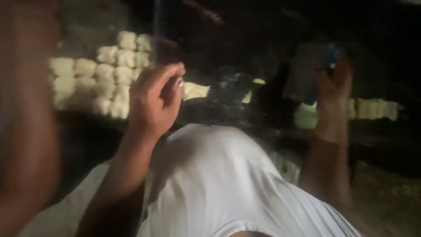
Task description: The person shapes dough at a dark work table. They roll a length of dough into a rope, cut it into pieces with a dough scraper, pinch and shape each piece by hand, and place the shaped dough pieces onto trays alongside already shaped pieces.
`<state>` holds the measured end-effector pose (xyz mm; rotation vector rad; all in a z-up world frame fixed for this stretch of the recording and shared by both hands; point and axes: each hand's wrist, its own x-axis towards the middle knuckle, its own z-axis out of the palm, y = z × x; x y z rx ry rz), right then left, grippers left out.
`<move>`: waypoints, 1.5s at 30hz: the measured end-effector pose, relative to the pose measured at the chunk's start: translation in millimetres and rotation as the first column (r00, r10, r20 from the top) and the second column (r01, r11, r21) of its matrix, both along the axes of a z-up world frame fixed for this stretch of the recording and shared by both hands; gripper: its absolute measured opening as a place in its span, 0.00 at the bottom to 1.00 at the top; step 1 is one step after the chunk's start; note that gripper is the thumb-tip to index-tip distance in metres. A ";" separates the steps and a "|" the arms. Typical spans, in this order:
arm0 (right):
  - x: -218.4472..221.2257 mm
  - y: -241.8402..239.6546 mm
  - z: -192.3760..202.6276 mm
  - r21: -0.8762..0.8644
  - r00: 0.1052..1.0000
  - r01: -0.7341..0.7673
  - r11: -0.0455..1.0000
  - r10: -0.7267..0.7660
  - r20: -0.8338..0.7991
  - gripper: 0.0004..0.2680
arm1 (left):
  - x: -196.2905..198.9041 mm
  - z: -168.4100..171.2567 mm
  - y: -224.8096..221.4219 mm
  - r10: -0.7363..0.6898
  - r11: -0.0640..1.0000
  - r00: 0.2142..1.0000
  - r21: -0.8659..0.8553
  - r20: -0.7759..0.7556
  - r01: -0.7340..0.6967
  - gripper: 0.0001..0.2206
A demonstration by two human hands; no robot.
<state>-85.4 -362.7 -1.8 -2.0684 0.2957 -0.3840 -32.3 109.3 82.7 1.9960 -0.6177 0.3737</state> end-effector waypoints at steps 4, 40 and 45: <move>-20.0 -1.4 36.3 -0.248 0.975 0.121 0.961 -0.162 -0.151 0.16 | -10.3 -11.4 -17.4 -0.059 0.997 0.996 0.037 -0.060 0.061 0.11; -25.2 208.0 58.7 -0.569 0.780 -0.439 0.695 0.609 0.143 0.18 | -35.5 -36.2 -70.9 -0.410 0.820 0.248 -0.474 -0.877 -0.320 0.11; -17.1 225.8 61.4 -0.634 0.708 -0.378 0.675 0.652 0.272 0.08 | -34.7 -53.8 -56.6 -0.345 0.892 0.791 -0.439 -0.506 0.108 0.09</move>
